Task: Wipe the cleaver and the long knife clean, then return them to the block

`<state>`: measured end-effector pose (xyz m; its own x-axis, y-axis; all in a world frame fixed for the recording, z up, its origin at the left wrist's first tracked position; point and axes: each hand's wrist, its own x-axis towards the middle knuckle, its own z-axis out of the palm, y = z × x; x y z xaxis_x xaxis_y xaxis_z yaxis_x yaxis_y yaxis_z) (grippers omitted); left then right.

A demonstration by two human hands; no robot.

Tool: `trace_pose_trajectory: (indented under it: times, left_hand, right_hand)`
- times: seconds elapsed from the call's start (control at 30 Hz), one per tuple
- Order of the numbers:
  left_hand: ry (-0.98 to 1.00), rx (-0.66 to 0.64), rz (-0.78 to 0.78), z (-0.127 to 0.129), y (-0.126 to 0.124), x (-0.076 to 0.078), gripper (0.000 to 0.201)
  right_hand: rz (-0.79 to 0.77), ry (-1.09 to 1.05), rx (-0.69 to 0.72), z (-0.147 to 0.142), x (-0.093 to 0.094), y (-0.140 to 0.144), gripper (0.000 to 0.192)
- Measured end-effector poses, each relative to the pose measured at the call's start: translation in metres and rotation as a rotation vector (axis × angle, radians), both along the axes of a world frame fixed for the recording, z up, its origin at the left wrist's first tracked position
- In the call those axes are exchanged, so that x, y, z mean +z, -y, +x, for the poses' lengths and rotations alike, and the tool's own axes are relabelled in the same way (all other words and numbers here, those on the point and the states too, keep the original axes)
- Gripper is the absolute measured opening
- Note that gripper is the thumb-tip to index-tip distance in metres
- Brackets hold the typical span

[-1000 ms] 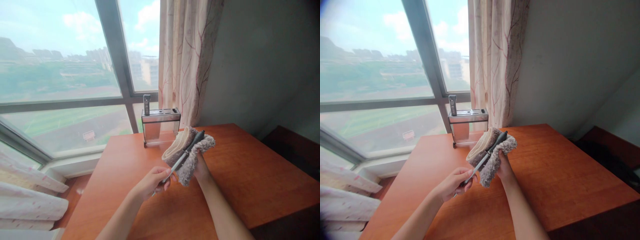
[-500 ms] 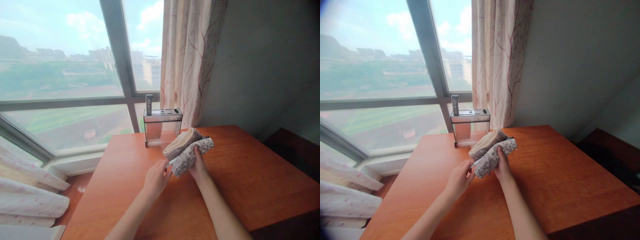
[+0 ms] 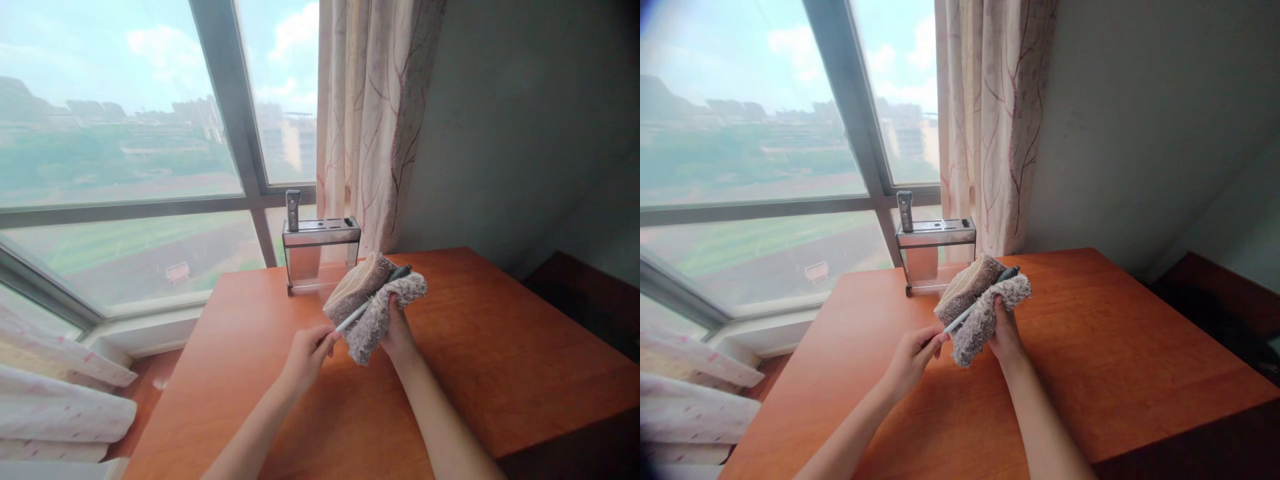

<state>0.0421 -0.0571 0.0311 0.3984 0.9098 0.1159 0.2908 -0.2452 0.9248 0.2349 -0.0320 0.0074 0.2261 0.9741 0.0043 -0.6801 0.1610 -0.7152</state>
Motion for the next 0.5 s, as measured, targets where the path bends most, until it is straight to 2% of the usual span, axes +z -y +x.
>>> trace_pose_trajectory:
  times: [0.17, 0.27, 0.33, 0.4, 0.5]
  left_hand:
    - [0.229, -0.152, -0.506, -0.001, 0.003, 0.004, 0.046]
    - [0.301, -0.286, -0.694, -0.002, 0.006, 0.007, 0.047]
    - [0.320, -0.318, -0.707, -0.001, 0.007, 0.008, 0.048]
    - [0.308, -0.284, -0.662, 0.002, 0.007, 0.006, 0.048]
    - [0.253, -0.087, -0.468, 0.006, 0.005, 0.001, 0.041]
  right_hand:
    - [-0.005, -0.001, 0.014, 0.003, -0.004, 0.000, 0.055]
    - [-0.020, -0.006, 0.065, 0.005, -0.003, 0.001, 0.058]
    - [-0.024, -0.013, 0.109, 0.005, 0.000, 0.003, 0.058]
    - [-0.022, -0.034, 0.119, 0.005, 0.003, 0.005, 0.055]
    - [-0.019, -0.057, 0.087, 0.005, 0.006, 0.007, 0.049]
